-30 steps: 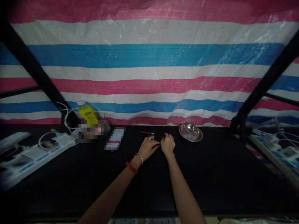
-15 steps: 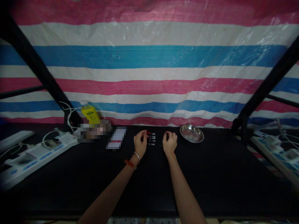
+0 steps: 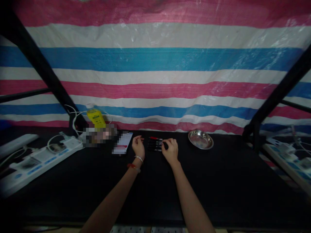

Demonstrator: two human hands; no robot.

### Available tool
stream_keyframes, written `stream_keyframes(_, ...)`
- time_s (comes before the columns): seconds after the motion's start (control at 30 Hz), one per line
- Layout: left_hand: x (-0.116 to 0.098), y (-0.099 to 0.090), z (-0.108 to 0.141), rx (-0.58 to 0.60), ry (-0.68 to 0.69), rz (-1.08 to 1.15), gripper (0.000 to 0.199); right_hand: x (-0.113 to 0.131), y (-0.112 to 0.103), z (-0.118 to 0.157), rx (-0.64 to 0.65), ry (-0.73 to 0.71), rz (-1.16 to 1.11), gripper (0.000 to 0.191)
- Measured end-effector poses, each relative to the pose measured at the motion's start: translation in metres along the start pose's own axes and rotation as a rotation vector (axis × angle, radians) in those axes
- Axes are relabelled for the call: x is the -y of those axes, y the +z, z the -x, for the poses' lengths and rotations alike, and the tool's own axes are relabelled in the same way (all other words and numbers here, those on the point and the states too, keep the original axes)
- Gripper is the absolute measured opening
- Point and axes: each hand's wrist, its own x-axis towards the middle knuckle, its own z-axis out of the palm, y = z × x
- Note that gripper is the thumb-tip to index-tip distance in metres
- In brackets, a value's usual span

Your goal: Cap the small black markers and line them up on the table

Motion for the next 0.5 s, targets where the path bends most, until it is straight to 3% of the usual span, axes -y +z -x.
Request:
stream_keyframes(0.17,0.0014,0.0004,0.0009,0.022,0.0,-0.015,0.011,0.0036,0.0026,0.0031,0.116,-0.056,0.026,0.018)
stream_keyframes(0.5,-0.0018,-0.0003,0.0029,0.051,-0.016,-0.074,0.012,0.0001,0.0047,0.0035,0.157,-0.05,-0.004,0.016)
